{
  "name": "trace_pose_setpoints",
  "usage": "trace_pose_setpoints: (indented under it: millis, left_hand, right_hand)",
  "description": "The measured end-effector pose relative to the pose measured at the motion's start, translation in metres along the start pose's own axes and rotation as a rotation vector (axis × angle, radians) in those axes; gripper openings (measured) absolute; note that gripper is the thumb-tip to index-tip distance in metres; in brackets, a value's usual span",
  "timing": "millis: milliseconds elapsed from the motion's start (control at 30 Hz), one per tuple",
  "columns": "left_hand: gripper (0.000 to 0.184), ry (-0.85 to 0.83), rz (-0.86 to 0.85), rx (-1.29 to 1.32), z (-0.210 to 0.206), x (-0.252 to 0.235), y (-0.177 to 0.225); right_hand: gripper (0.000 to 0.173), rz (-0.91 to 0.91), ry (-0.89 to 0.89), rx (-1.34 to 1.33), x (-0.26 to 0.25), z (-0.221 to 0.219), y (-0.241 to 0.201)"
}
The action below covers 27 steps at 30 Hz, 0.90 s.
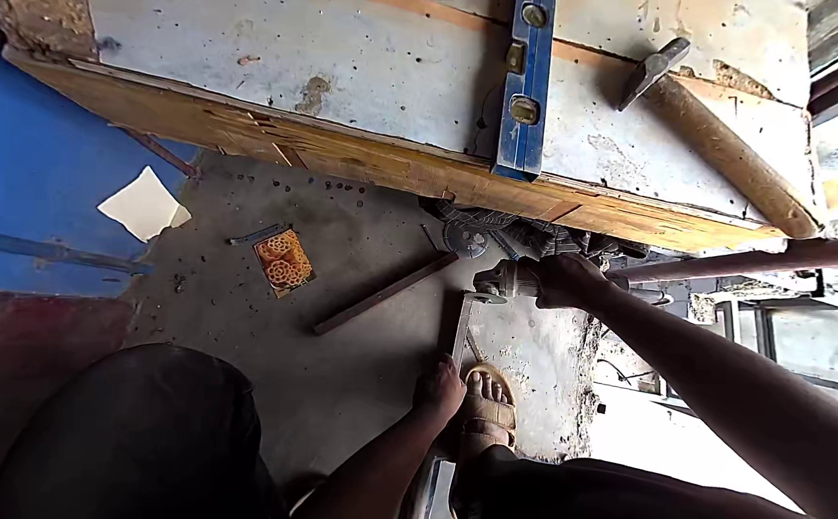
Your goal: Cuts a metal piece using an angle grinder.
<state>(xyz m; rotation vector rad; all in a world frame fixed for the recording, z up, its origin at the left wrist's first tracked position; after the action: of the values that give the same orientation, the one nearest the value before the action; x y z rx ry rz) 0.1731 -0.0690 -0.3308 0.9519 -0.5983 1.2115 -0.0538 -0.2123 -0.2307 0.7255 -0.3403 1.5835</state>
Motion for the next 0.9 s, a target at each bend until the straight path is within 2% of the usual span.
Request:
trace_pose_setpoints:
  millis: [667,900]
  left_hand:
    - [0.067,-0.062,0.021,0.126,-0.008,-0.011,0.0]
    - [0.068,-0.065,0.031,0.119,-0.009,-0.014,0.001]
  right_hand:
    - [0.078,0.028,-0.038,0.072,-0.011,-0.001,-0.003]
    - [0.074,0.026,-0.043,0.095,-0.011,0.003,-0.007]
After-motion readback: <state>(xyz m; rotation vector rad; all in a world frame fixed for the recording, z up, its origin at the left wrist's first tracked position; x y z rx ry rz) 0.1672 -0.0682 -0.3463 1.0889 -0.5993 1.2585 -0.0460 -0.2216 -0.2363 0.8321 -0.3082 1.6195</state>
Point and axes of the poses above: each hand's wrist, its own x-axis away from the middle knuckle, its own z-axis out of the back of the hand, y = z × x, the point moved 7 cm from there along -x, towards the middle knuckle, and after that the axes turned 6 degrees about -z, right-handed, at the moved point
